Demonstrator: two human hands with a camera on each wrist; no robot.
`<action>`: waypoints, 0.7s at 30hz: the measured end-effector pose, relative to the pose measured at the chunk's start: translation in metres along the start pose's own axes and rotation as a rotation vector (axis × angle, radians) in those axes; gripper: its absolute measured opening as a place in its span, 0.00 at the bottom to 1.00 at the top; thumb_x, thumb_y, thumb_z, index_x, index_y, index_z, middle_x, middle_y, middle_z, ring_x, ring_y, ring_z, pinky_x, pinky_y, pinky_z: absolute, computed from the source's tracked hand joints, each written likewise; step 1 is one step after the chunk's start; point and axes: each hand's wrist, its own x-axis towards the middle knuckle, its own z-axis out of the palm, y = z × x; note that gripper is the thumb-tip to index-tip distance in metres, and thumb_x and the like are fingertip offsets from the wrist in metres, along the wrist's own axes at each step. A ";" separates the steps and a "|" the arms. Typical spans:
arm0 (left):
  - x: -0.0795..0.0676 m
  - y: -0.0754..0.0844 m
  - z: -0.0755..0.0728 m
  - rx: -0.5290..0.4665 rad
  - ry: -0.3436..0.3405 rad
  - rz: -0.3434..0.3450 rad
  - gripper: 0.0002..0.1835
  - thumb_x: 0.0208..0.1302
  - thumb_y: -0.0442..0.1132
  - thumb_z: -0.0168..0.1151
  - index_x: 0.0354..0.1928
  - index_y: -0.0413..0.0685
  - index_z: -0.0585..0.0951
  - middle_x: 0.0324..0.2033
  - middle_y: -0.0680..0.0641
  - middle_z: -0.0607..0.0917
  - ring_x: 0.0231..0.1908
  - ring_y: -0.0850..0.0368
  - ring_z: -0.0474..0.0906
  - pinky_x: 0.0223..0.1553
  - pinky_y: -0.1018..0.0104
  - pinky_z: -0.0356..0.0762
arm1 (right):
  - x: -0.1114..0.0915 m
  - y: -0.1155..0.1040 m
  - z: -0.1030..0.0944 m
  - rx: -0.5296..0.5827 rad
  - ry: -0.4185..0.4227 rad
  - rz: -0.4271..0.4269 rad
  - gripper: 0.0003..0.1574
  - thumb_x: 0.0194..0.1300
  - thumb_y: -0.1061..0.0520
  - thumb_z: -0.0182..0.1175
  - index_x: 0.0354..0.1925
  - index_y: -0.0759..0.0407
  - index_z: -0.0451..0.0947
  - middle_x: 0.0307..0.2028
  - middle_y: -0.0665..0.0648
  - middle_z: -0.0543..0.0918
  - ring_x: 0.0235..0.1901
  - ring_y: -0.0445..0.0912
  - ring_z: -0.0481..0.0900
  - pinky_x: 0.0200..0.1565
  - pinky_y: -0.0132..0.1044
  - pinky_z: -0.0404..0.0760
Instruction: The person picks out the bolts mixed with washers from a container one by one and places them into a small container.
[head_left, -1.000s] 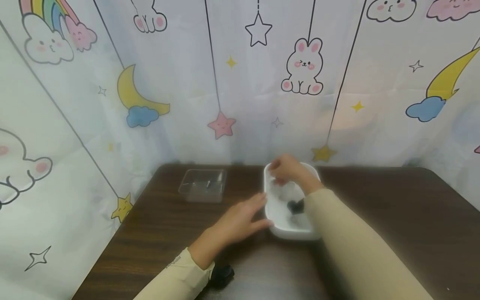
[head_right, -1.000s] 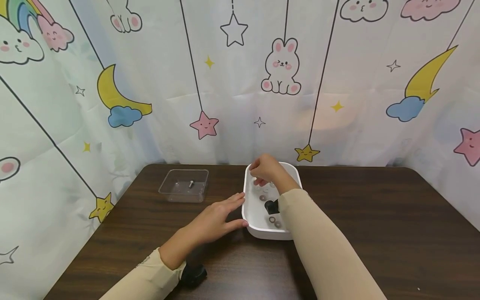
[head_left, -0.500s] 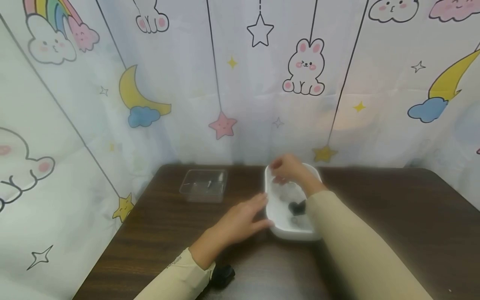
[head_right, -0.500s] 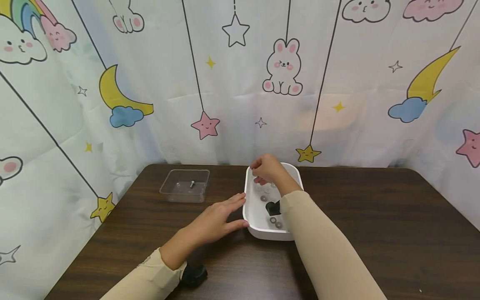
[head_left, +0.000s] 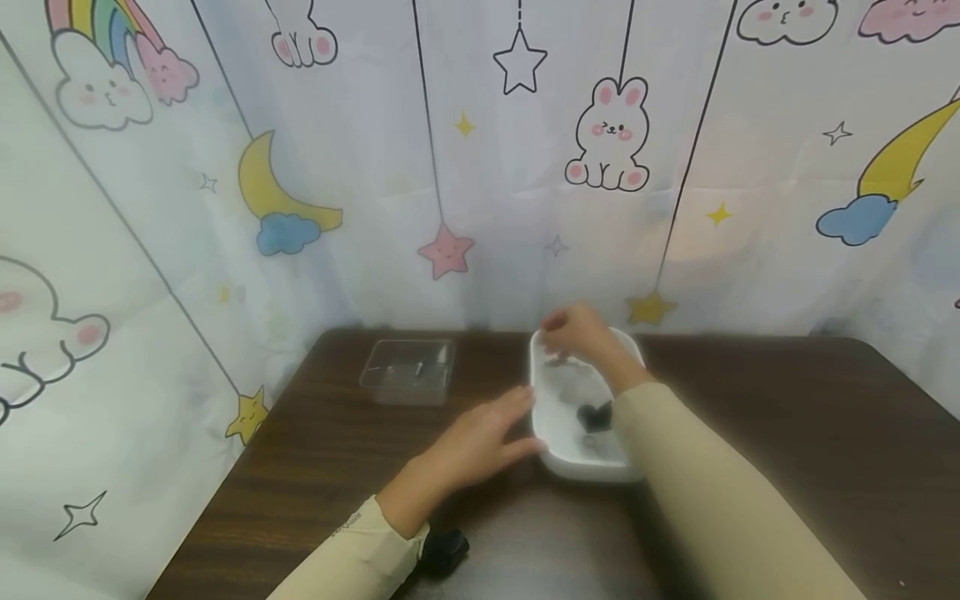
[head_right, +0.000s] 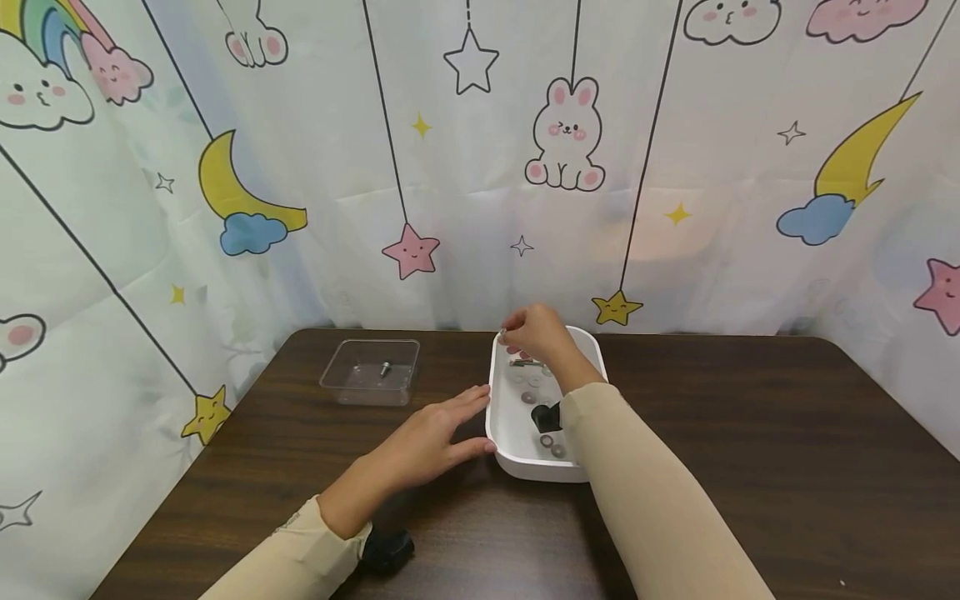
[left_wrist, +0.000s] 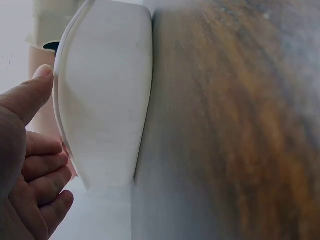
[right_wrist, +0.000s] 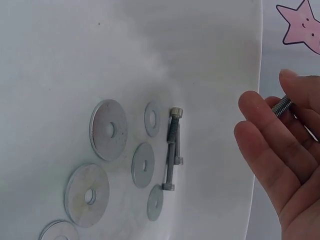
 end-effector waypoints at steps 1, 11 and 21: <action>0.000 0.000 -0.002 -0.006 0.009 0.000 0.39 0.66 0.57 0.60 0.74 0.50 0.63 0.73 0.45 0.63 0.72 0.48 0.61 0.71 0.51 0.61 | 0.000 0.000 0.000 -0.017 0.007 -0.010 0.23 0.62 0.57 0.66 0.55 0.63 0.78 0.46 0.64 0.85 0.39 0.54 0.85 0.46 0.46 0.86; -0.004 -0.024 -0.027 0.023 0.145 -0.083 0.37 0.66 0.57 0.60 0.72 0.46 0.66 0.73 0.46 0.64 0.72 0.49 0.61 0.73 0.53 0.58 | -0.003 -0.021 0.006 -0.057 0.076 -0.110 0.24 0.66 0.54 0.64 0.57 0.63 0.78 0.46 0.64 0.86 0.43 0.58 0.86 0.42 0.42 0.87; -0.018 -0.069 -0.060 0.042 0.288 -0.194 0.35 0.68 0.53 0.61 0.70 0.40 0.68 0.71 0.40 0.66 0.70 0.43 0.63 0.71 0.47 0.61 | -0.006 -0.056 0.023 -0.117 0.119 -0.177 0.21 0.64 0.50 0.66 0.53 0.54 0.82 0.46 0.56 0.87 0.40 0.48 0.86 0.43 0.41 0.86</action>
